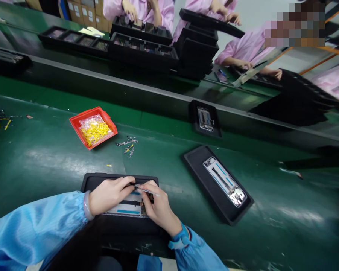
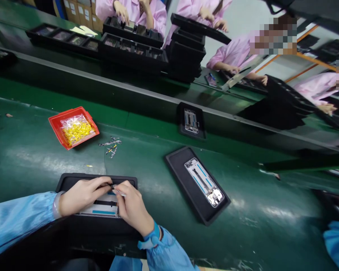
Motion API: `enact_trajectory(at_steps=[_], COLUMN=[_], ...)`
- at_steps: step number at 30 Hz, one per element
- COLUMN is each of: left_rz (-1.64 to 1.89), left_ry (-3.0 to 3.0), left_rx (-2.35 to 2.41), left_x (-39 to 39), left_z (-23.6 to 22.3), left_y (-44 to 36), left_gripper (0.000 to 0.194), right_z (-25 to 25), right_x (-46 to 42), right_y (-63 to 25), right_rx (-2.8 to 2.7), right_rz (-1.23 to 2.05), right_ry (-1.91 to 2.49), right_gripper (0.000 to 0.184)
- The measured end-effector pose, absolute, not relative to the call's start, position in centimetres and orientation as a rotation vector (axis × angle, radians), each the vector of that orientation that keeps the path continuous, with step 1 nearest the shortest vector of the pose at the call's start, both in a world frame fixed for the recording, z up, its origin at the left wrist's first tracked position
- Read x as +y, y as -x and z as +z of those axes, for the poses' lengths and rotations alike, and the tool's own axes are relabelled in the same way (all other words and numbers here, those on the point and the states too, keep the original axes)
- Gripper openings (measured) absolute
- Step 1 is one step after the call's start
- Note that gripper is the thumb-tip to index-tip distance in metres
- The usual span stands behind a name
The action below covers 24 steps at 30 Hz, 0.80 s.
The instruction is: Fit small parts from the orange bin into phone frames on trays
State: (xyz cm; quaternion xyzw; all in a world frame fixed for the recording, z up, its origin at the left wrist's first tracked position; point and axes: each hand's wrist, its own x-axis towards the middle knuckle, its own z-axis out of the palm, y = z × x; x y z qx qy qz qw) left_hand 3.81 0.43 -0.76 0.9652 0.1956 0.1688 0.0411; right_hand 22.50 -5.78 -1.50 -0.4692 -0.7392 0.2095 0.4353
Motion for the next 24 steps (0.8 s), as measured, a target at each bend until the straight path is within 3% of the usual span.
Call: enact_trajectory(at_steps=[9, 17, 24], left_rz=[0.51, 0.479, 0.474], left_ry=[-2.932, -2.899, -2.865], left_rx=[0.643, 0.644, 0.618], left_x=[0.22, 0.19, 0.31], left_z=[-0.45, -0.67, -1.0], left_y=[-3.99, -4.19, -4.18], left_gripper=[0.032, 0.022, 0.02], right_z=[-1.6, -2.23, -1.99], right_x=[-6.05, -6.22, -6.15], right_y=[-22.71, -23.02, -22.58], right_rx=[-1.93, -1.74, -1.667], right_rz=[0.467, 0.553, 0.439], right_ry=[1.092, 1.114, 1.133], right_gripper=[0.036, 0.029, 0.026])
